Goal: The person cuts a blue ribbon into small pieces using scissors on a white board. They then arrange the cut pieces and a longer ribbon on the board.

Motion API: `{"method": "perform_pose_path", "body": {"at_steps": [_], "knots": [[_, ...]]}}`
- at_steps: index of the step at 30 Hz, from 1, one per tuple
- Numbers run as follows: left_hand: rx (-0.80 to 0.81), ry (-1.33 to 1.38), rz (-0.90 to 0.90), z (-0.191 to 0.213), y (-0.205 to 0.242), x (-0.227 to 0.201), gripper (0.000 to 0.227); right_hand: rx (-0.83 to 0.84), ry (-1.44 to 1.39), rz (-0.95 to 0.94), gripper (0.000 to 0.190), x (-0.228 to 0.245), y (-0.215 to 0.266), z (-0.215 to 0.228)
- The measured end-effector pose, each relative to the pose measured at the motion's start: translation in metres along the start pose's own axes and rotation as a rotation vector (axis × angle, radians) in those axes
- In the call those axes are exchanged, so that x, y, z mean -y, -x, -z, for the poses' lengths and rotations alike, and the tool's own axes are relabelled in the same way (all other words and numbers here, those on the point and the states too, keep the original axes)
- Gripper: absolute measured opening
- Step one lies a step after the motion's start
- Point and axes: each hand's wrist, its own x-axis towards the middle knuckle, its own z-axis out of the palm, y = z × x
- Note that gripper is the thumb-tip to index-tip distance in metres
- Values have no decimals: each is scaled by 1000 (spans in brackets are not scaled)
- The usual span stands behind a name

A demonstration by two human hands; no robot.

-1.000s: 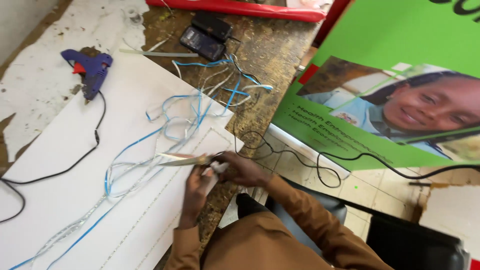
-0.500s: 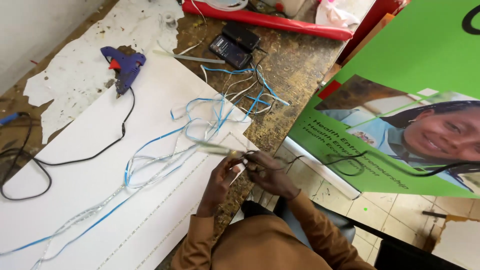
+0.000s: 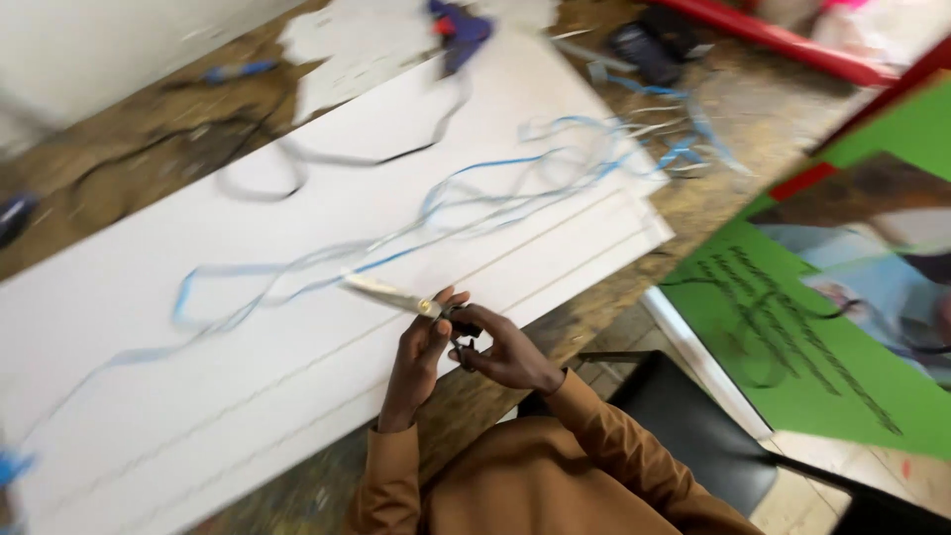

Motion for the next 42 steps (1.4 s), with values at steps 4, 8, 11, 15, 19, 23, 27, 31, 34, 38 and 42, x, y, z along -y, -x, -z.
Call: {"method": "perform_pose_path", "body": {"at_steps": [4, 8, 11, 15, 19, 23, 27, 31, 34, 38, 42], "knots": [[-175, -73, -18, 67, 89, -17, 64, 154, -76, -68, 48, 6, -8, -102], [-343, -120, 5, 112, 147, -53, 69, 255, -278, -155, 34, 23, -38, -179], [-453, -75, 8, 137, 177, -51, 67, 337, -377, -243, 33, 5, -46, -223], [-572, 1, -51, 158, 202, -58, 66, 412, -445, -313, 35, -21, -54, -261], [-617, 17, -92, 187, 210, -33, 59, 487, -446, -283, 30, -17, -74, -285], [-585, -114, -19, 217, 207, -51, 55, 486, -433, -319, 24, -18, -87, -298], [-560, -264, 88, 249, 214, -63, 51, 470, -421, -393, 32, -8, -91, -314], [-569, -424, 52, 319, 243, -37, 37, 410, -400, -453, 39, -16, -76, -346], [-640, -776, 33, 379, 291, -24, 27, 389, -337, -459, 35, -7, -55, -381], [-708, -1033, 31, 453, 364, -38, 32, 335, -361, -507, 39, -11, -25, -450], [-691, -1141, 115, 485, 410, -62, 38, 236, -453, -547, 38, 0, 8, -518]]}}
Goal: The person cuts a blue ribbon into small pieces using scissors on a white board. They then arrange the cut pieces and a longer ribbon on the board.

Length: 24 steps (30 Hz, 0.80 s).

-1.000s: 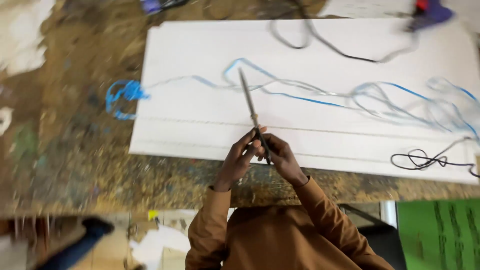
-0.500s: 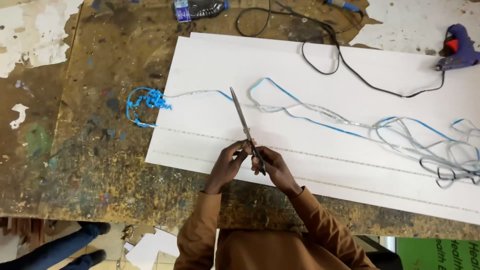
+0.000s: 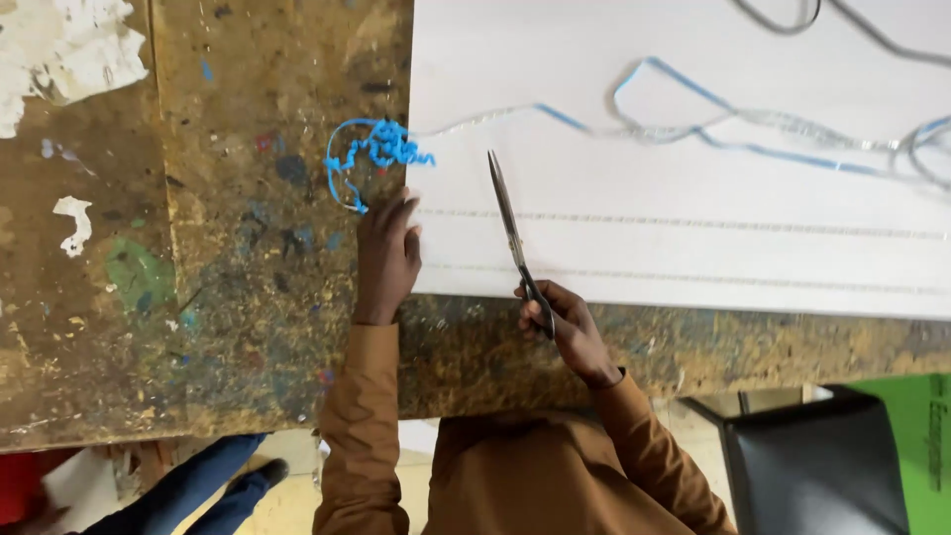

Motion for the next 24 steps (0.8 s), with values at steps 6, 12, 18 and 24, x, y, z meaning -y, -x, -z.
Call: {"method": "perform_pose_path", "body": {"at_steps": [6, 12, 18, 24], "knots": [[101, 8, -14, 8, -9, 42, 48, -65, -37, -3, 36, -39, 12, -57], [290, 118, 33, -3, -45, 75, 29, -59, -22, 9, 39, -23, 30, -74], [480, 141, 153, 0, -63, 96, 23, -78, -38, -39, 43, -30, 33, -72], [429, 160, 68, 21, -67, 71, 13, -69, -85, -98, 40, -40, 22, -82]]}}
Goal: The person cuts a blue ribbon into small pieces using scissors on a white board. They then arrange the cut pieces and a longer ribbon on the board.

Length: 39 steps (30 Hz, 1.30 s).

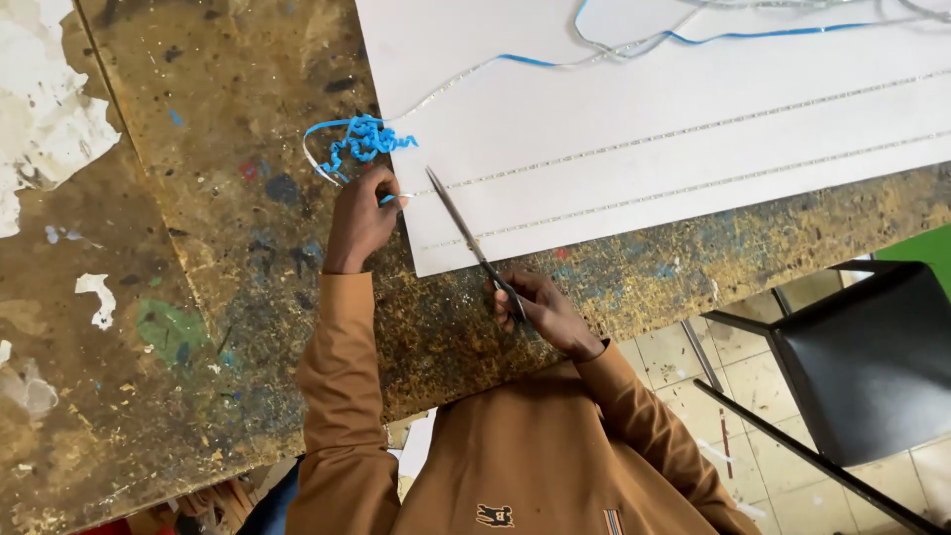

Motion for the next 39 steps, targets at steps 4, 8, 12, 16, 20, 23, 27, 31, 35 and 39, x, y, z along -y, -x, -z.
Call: {"method": "perform_pose_path", "body": {"at_steps": [4, 8, 12, 16, 20, 23, 27, 31, 35, 39], "knots": [[-55, 63, -23, 6, 6, 0, 5, 11, -26, -37, 45, 1, -3, -13], [-112, 43, -7, 6, 19, 7, 3, 1, 6, -66, 39, 1, -2, -17], [-271, -78, -128, 7, 27, 20, 5, 12, 24, -70, 40, -10, -7, -9], [-387, -192, -209, 6, 35, 21, 8, -2, 41, -53, 39, -12, -5, -13], [-494, -205, -217, -6, 27, 42, 11, -27, 26, -37, 39, -18, -6, -9], [-525, -242, -201, -14, 28, 51, 11, -29, 16, -13, 35, -18, -7, -8], [-601, -276, -161, -14, 36, 52, 13, -10, 16, 3, 33, -21, -8, -6], [-695, -358, -134, 2, 38, 63, 16, 7, 36, 17, 33, -21, -8, -6], [-724, -400, -130, 2, 39, 65, 41, 4, 25, -10, 34, -14, -6, -11], [-537, -403, -291, 0, 44, 26, 73, 4, 75, -9, 35, 2, -3, -19]]}}
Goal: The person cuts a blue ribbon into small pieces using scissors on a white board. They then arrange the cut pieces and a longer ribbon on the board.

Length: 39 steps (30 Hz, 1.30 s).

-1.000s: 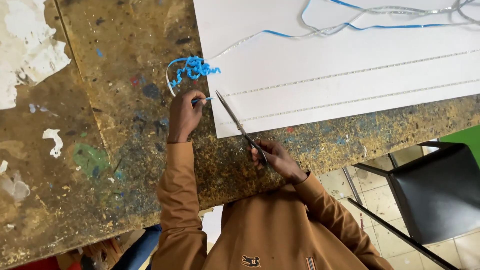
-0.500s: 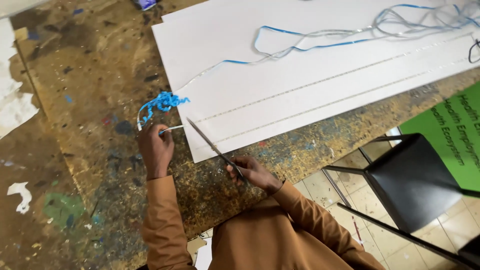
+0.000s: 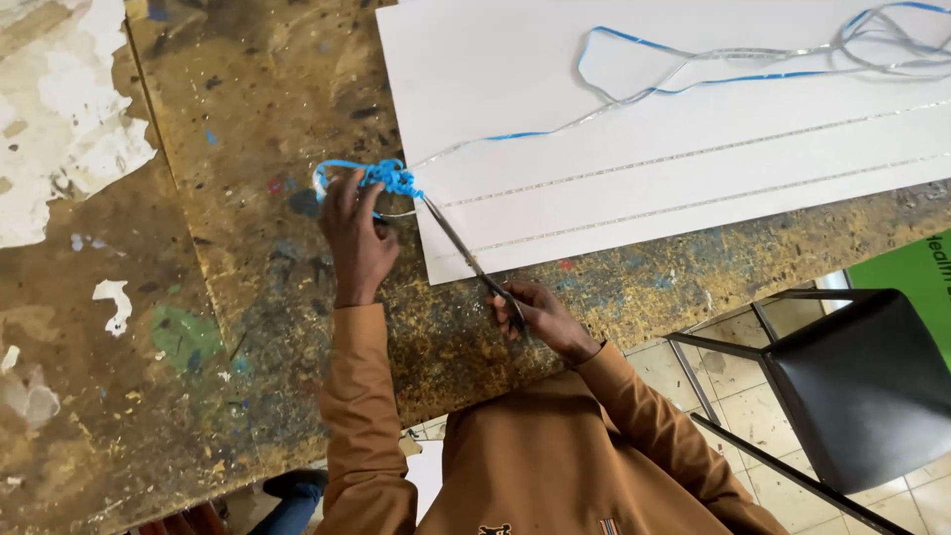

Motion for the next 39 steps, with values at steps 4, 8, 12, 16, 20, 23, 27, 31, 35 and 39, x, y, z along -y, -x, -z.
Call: {"method": "perform_pose_path", "body": {"at_steps": [4, 8, 12, 16, 20, 23, 27, 31, 35, 39], "knots": [[58, 138, -104, -16, -6, 5, 53, 7, 6, 12, 34, -2, 2, -3], [210, 238, -31, -41, -11, 15, 20, 15, 26, -12, 38, 4, 9, -9], [372, 287, 70, -49, -16, 21, 9, 47, 28, -35, 42, 13, 22, -17], [481, 314, 117, -59, -23, 31, 12, 18, -30, -88, 43, 12, 23, -26], [471, 423, 126, -33, -30, 14, 11, -2, -144, -126, 51, 4, 23, -30], [517, 559, 171, -26, -32, 11, 16, -4, -178, -137, 55, -6, 18, -30], [558, 660, 238, -27, -29, 14, 26, -16, -216, -117, 55, -25, 8, -35], [550, 674, 270, -33, -26, 16, 28, 24, -232, -97, 59, -31, 0, -38], [528, 705, 233, -36, -24, 20, 28, 31, -283, -62, 56, -38, -6, -43], [509, 710, 230, -43, -22, 23, 26, -11, -328, -41, 52, -47, -13, -48]]}}
